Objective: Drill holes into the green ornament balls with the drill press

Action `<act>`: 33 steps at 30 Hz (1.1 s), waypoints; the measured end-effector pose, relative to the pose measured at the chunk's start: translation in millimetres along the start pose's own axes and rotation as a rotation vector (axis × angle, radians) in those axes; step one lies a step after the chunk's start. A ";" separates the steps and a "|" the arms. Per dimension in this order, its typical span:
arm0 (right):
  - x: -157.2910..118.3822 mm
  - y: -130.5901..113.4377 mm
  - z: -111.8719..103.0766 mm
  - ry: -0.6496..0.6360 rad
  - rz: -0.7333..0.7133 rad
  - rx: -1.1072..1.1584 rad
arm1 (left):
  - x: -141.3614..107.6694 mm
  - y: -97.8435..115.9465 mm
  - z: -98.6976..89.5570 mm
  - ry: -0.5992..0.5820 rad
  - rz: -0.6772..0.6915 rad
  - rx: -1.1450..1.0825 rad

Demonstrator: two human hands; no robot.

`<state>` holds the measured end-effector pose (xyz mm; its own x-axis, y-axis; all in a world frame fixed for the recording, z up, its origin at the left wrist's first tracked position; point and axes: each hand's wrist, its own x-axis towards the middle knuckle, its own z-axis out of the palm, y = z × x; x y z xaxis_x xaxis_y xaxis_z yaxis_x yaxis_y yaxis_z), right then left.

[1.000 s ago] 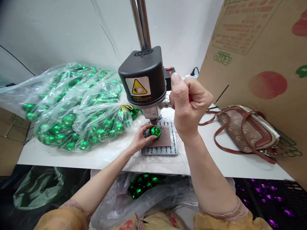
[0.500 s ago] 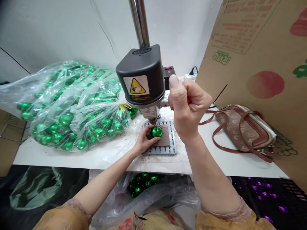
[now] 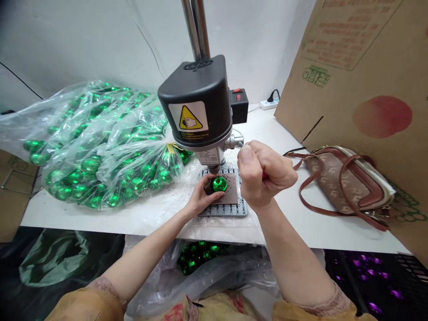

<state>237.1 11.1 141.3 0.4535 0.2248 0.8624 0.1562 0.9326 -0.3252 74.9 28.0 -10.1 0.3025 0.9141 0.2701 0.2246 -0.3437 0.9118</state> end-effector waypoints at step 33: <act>26.7 -14.9 15.4 0.046 0.261 -0.036 | -4.2 14.0 1.3 0.098 -0.045 0.054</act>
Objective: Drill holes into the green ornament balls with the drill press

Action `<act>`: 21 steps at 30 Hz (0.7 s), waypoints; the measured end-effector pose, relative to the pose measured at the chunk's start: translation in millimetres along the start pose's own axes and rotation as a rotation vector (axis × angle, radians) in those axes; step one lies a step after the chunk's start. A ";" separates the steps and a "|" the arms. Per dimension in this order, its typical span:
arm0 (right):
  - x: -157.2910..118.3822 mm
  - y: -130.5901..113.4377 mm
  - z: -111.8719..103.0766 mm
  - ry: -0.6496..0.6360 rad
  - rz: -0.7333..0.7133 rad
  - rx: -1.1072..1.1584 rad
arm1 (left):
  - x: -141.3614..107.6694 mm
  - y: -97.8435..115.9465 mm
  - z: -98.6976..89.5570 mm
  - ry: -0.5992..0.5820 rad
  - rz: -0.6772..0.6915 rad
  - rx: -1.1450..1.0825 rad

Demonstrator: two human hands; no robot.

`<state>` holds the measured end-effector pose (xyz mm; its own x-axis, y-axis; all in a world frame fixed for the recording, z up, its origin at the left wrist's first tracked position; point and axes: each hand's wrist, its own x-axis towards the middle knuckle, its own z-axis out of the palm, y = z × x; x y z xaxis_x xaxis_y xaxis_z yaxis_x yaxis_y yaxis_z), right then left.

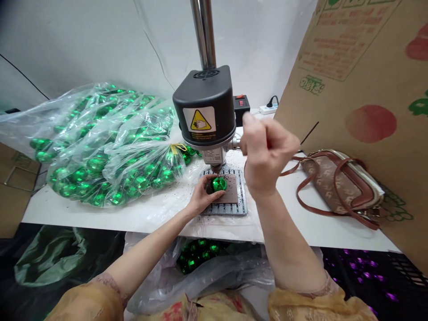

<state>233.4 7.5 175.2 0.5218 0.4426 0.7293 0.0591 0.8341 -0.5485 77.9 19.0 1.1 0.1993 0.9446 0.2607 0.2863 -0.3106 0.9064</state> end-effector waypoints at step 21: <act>19.7 -9.3 1.3 -0.153 -0.036 -0.140 | -171.6 11.2 -17.0 -1.059 -0.289 0.510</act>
<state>242.0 8.9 195.1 0.3824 0.4671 0.7973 0.1984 0.8012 -0.5645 31.0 -144.8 -27.8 0.6670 0.5056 -0.5473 0.7362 -0.3341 0.5885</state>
